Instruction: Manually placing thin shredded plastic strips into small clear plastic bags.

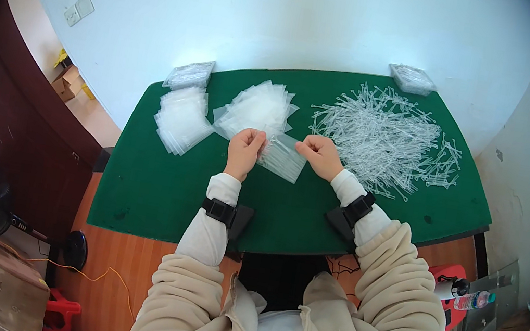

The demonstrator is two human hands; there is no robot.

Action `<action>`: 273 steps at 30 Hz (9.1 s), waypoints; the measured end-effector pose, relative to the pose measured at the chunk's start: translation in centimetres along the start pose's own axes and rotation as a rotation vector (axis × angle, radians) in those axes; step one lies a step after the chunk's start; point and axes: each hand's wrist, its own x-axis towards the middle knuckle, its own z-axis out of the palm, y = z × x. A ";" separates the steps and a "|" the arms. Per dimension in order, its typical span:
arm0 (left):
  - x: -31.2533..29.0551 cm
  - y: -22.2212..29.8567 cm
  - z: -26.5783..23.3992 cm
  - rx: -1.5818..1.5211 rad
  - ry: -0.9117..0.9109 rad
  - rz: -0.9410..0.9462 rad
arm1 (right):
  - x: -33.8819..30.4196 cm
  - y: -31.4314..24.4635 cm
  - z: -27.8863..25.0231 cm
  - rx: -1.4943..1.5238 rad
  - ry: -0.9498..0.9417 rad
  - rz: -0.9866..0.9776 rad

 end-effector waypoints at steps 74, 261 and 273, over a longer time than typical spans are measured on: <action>-0.9 -0.2 1.1 0.818 -0.375 0.335 | -0.3 0.1 -0.2 -0.415 -0.121 -0.278; -1.0 0.7 0.4 -0.244 -0.460 -0.212 | 0.0 -0.1 -2.3 0.627 -0.268 0.253; -1.2 0.8 0.1 -0.235 -0.695 -0.264 | -0.3 -1.6 -1.7 0.712 -0.213 0.322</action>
